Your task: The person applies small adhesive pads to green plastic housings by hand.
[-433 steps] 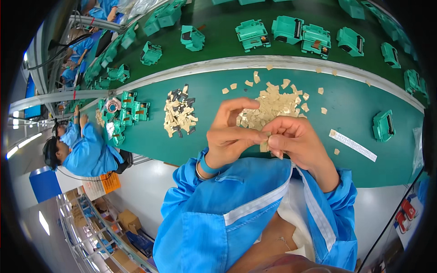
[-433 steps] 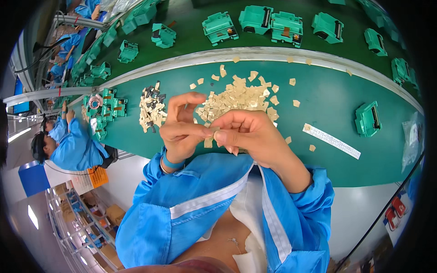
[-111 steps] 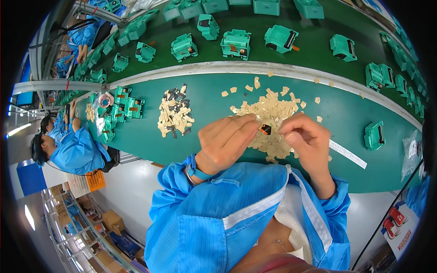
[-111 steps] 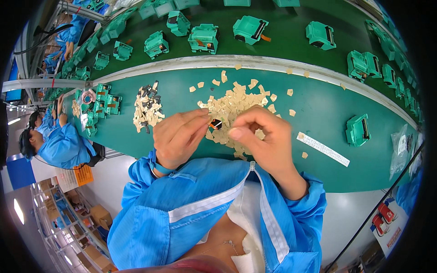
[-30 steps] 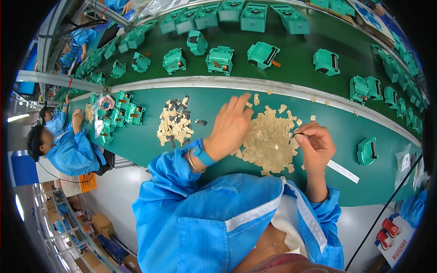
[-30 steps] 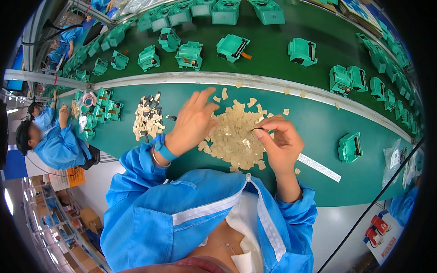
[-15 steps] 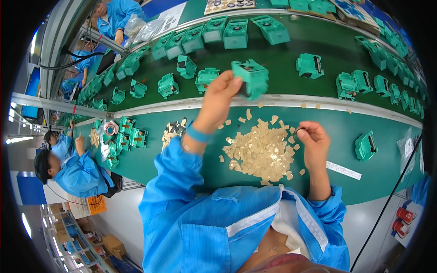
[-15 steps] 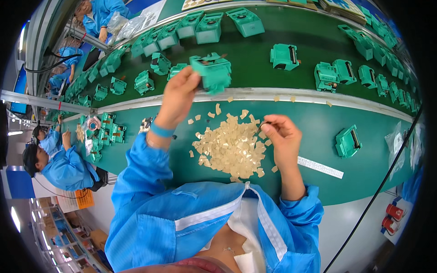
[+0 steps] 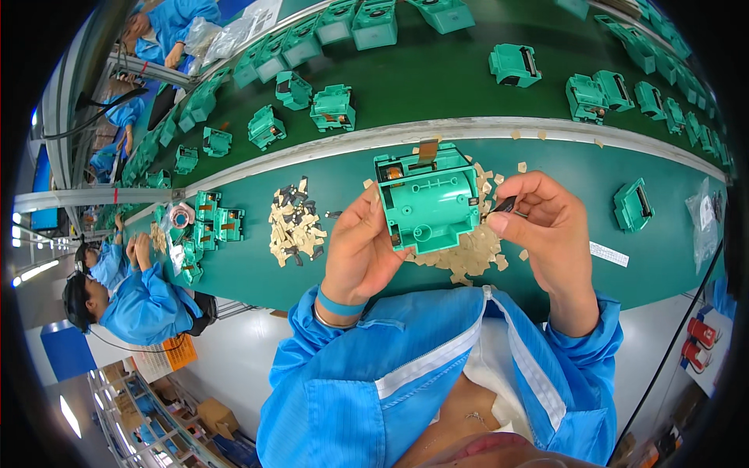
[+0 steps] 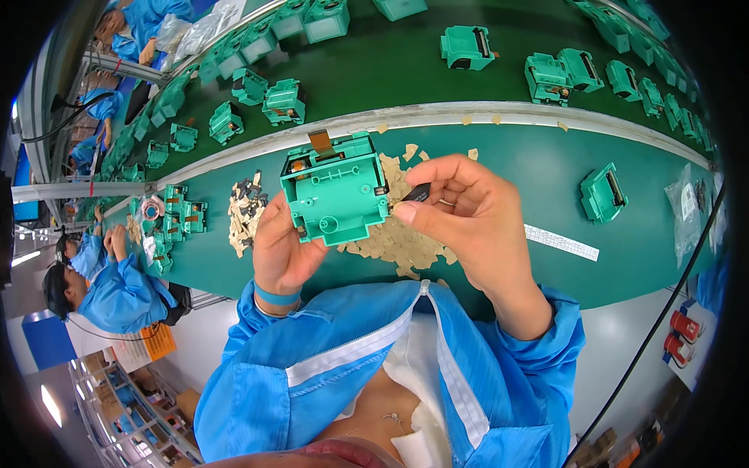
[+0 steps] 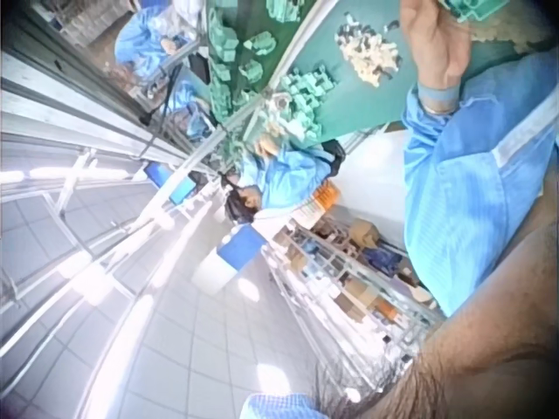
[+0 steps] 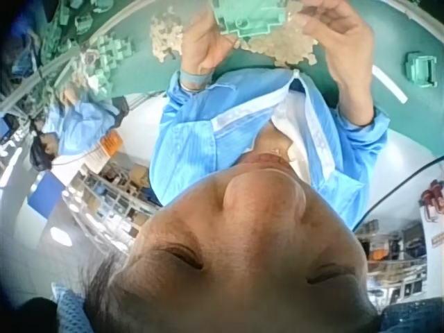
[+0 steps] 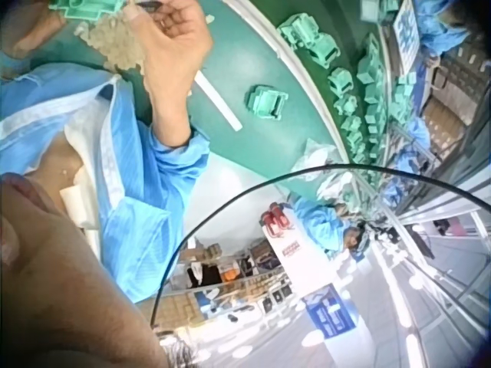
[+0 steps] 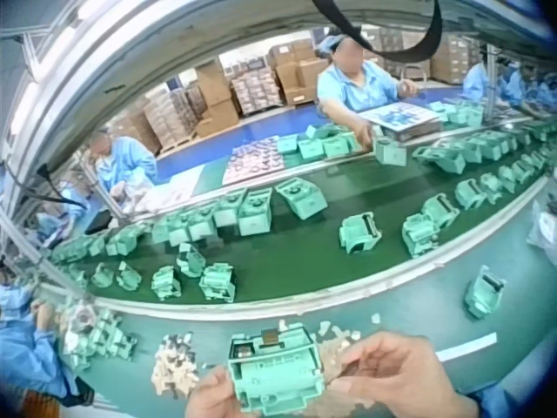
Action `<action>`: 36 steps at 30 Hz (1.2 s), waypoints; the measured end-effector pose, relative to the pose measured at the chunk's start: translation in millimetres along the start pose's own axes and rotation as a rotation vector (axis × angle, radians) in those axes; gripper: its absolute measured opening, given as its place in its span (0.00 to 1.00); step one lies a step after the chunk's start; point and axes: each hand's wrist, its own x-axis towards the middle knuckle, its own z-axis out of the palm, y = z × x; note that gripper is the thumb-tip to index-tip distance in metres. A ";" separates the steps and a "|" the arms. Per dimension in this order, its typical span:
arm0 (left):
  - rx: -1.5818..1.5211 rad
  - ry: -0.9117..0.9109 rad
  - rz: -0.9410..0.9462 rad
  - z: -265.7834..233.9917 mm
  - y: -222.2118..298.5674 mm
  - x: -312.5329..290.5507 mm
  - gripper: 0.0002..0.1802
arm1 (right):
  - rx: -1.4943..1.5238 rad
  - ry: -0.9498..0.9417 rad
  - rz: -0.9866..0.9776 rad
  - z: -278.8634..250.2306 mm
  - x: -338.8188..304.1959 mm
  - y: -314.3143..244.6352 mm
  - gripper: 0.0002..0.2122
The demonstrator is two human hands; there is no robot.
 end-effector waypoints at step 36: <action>0.140 0.148 0.142 21.3 -21.8 0.7 0.21 | -0.117 0.022 -0.028 -11.1 -6.0 -8.6 0.11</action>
